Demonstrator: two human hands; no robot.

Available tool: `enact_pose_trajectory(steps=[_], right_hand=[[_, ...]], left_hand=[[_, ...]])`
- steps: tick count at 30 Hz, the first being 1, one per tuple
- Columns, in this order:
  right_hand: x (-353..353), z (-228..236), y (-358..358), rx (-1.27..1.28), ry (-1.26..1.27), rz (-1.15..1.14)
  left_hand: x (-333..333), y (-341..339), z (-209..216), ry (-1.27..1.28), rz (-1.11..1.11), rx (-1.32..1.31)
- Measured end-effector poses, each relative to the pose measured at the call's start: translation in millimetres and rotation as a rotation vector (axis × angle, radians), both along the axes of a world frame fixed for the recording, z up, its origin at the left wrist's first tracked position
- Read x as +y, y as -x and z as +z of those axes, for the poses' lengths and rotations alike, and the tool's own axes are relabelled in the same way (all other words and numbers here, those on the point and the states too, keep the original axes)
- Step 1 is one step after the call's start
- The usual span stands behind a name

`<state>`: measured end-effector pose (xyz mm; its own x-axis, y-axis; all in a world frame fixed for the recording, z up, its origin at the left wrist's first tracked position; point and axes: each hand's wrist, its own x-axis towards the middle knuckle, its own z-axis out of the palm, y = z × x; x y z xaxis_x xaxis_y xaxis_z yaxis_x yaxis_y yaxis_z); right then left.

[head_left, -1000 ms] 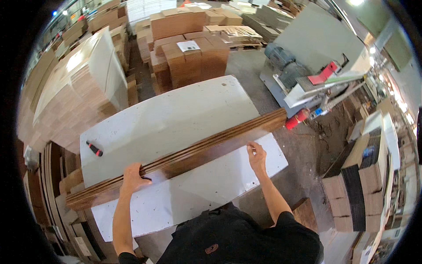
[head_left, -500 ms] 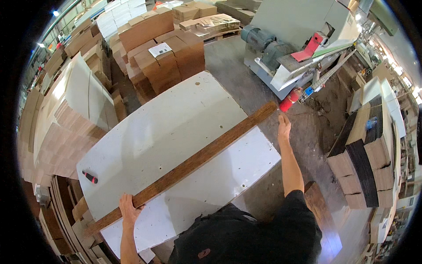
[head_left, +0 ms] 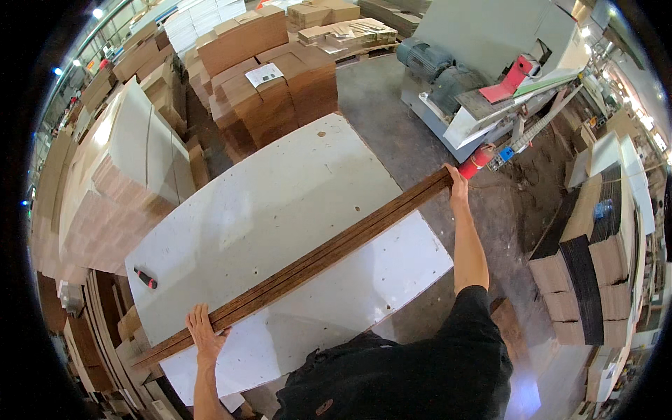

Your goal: The person picks up long wooden planks from a stack and places them onto a white workbench. They repeatedly lift, move, and arrange the planks on the table surface, occasionally stepping back to reveal their bare feet.

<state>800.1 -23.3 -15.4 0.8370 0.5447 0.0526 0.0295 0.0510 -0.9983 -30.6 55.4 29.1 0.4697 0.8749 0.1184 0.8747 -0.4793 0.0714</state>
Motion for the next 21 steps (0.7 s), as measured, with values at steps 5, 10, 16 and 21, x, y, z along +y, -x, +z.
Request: enact_pose_trajectory(steps=[5,10,16,21], right_hand=[[5,-1,-5,0.140,-0.039,0.006],[21,-4,5,0.010,0.025,0.008],[15,20,45,-0.335,0.404,-0.147],[28,40,76,-0.550,0.069,0.080]], left_hand=[[0,1,0,-0.002,-0.028,0.028],[-1,8,6,0.094,0.039,-0.013],[3,18,17,0.187,0.029,0.013],[5,12,17,0.137,-0.050,0.067]])
